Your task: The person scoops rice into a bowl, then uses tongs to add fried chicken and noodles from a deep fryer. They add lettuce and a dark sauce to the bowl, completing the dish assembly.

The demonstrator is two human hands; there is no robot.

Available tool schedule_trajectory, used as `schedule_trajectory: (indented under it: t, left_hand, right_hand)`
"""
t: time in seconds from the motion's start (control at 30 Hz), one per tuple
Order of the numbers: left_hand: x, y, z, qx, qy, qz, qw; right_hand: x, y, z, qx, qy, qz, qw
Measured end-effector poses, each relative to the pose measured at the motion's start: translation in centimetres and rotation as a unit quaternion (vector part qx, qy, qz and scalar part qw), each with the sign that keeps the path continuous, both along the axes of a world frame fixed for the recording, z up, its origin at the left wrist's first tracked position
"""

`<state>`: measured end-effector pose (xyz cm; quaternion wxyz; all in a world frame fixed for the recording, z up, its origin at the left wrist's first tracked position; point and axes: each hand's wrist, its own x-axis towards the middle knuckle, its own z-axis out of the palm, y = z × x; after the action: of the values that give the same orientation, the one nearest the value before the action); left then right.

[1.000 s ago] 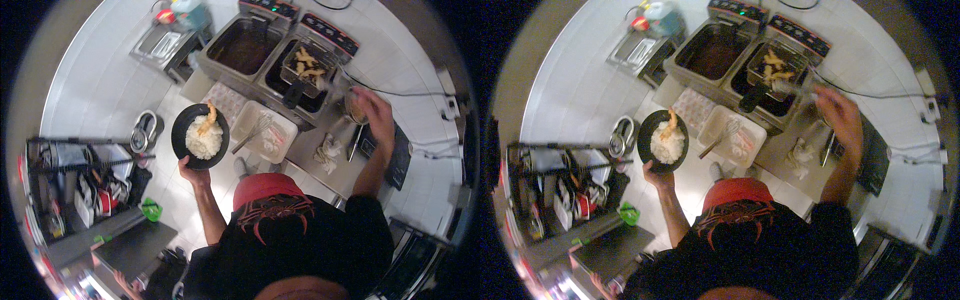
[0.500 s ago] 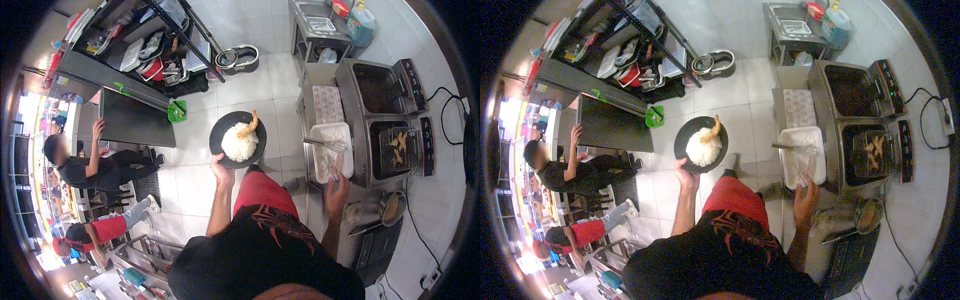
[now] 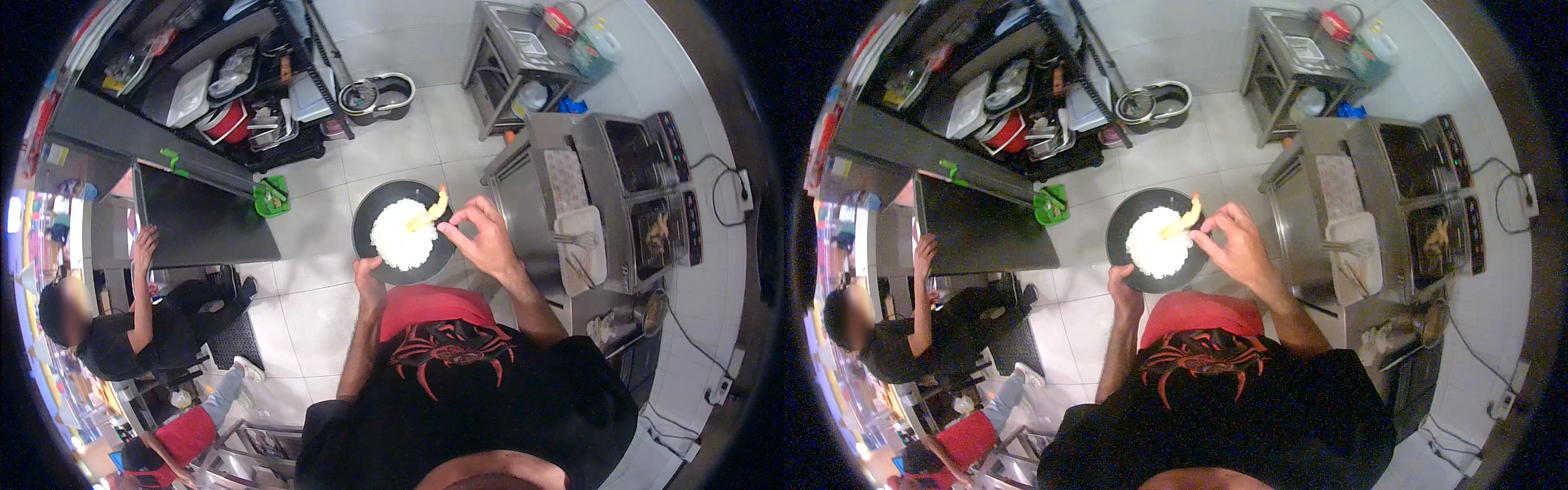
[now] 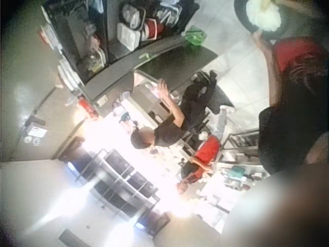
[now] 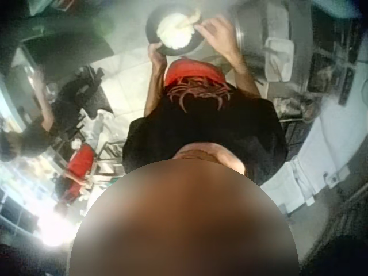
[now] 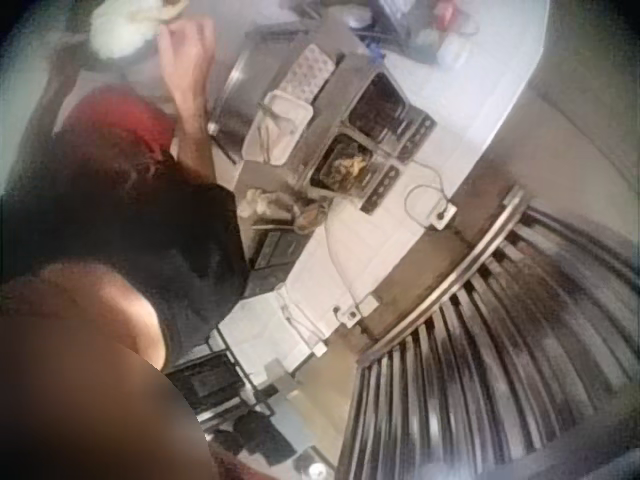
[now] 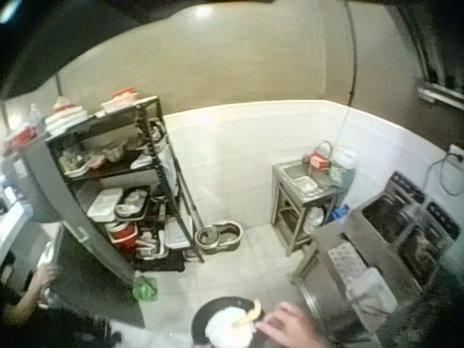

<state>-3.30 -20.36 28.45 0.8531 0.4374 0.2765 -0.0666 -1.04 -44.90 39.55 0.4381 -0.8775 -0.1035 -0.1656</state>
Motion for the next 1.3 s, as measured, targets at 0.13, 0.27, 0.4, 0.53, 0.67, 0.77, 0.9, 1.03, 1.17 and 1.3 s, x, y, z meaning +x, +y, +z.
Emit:
schedule_trajectory:
  t: [0.13,0.27,0.4,0.53,0.67,0.77,0.9,1.03,1.17,1.3]
  left_hand:
    - [2.2,4.1,0.6,0.026,-0.048,0.007,0.998]
    - [5.2,7.8,2.3,0.029,-0.061,-0.01,0.998]
    - [8.9,9.8,3.3,0.037,-0.073,0.034,0.996]
    - [13.0,11.4,3.6,0.033,-0.027,0.111,0.993]
    - [18.0,13.8,2.7,0.033,-0.068,0.118,0.99]
    - [22.1,15.1,1.5,0.063,-0.023,0.154,0.986]
    - [27.0,16.8,1.1,0.08,-0.002,0.204,0.976]
    - [31.0,17.8,1.6,-0.054,-0.063,0.29,0.953]
    - [32.8,19.6,2.1,-0.069,-0.079,0.343,0.934]
    - [33.2,22.1,2.3,-0.047,-0.039,0.39,0.919]
  right_hand:
    - [5.0,4.7,0.5,-0.036,0.005,-0.017,0.999]
    - [8.6,8.5,0.6,0.048,0.074,0.018,0.996]
    - [13.9,12.1,0.2,0.094,0.048,0.004,0.994]
    - [20.6,14.1,0.2,0.11,0.057,0.042,0.991]
    - [31.1,18.8,0.6,-0.048,-0.004,0.124,0.991]
    - [37.7,22.7,2.3,-0.213,0.019,0.164,0.963]
    - [44.8,25.4,5.8,0.073,-0.065,0.3,0.949]
    - [51.5,27.0,5.5,0.164,-0.008,0.326,0.931]
    - [55.9,28.6,2.5,0.032,0.115,0.3,0.946]
    - [57.2,29.1,2.3,0.165,0.233,0.388,0.876]
